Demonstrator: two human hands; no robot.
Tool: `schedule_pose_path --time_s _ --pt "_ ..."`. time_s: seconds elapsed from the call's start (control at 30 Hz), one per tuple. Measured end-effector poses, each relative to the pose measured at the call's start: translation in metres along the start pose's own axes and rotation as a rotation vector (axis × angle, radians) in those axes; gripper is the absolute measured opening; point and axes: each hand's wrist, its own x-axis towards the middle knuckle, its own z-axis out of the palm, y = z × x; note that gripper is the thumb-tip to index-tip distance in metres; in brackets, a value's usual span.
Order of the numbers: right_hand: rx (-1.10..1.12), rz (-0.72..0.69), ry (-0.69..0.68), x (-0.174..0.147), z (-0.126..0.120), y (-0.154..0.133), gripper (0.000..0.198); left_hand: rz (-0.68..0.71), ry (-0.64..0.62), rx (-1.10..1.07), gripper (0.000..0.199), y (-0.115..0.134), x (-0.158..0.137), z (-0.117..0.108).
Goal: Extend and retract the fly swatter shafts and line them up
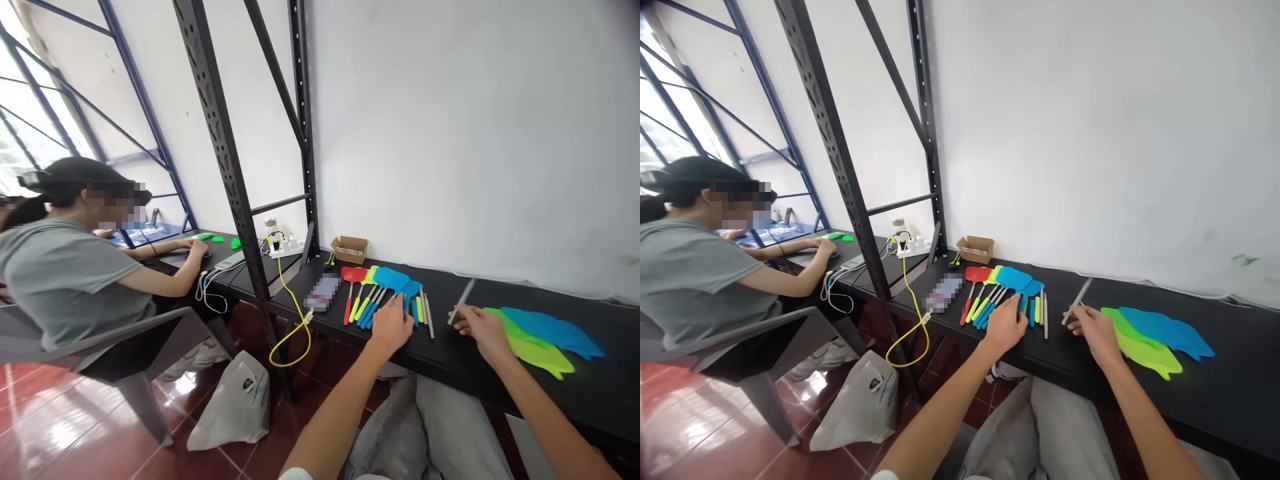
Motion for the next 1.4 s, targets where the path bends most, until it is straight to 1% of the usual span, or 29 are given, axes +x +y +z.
schedule_pose_path --time_s 0.03,0.1,0.2,0.33,0.43,0.6,0.7,0.8,1.0,1.2,1.3,1.4 --pt "0.090 0.005 0.016 -0.002 -0.001 0.002 0.023 0.041 0.028 -0.012 0.047 -0.001 -0.002 0.000" --pt "0.199 0.011 0.032 -0.006 0.000 0.000 0.025 0.109 0.042 -0.013 0.047 -0.001 -0.006 0.000" --pt "0.228 -0.008 0.018 -0.011 0.003 -0.008 0.028 0.181 0.007 0.008 0.038 0.000 -0.008 -0.001" --pt "0.239 -0.031 -0.010 -0.016 0.005 -0.016 0.027 0.235 -0.015 0.022 0.031 0.002 -0.008 -0.003" --pt "0.263 -0.023 -0.045 -0.020 0.004 -0.019 0.025 0.242 -0.051 0.042 0.029 0.005 -0.008 -0.006" --pt "0.282 0.004 -0.071 -0.027 0.003 -0.024 0.023 0.204 -0.102 0.085 0.028 0.010 -0.008 -0.009" --pt "0.286 0.000 -0.089 -0.029 0.002 -0.024 0.024 0.230 -0.118 0.092 0.027 0.010 -0.007 -0.009" --pt "0.275 -0.007 -0.098 -0.030 0.002 -0.024 0.026 0.273 -0.121 0.091 0.026 0.008 -0.005 -0.009" --pt "0.225 -0.013 -0.082 -0.031 0.004 -0.026 0.030 0.306 -0.156 0.079 0.030 0.003 -0.002 -0.009" --pt "0.149 -0.048 -0.099 -0.032 0.005 -0.020 0.044 0.334 -0.152 0.075 0.033 -0.002 -0.004 -0.006" --pt "-0.004 -0.076 -0.207 -0.030 0.004 -0.013 0.047 0.361 -0.147 0.078 0.035 -0.004 -0.005 -0.003" --pt "-0.049 -0.095 -0.258 -0.028 0.003 -0.010 0.047 0.371 -0.127 0.079 0.035 -0.006 -0.007 -0.001"
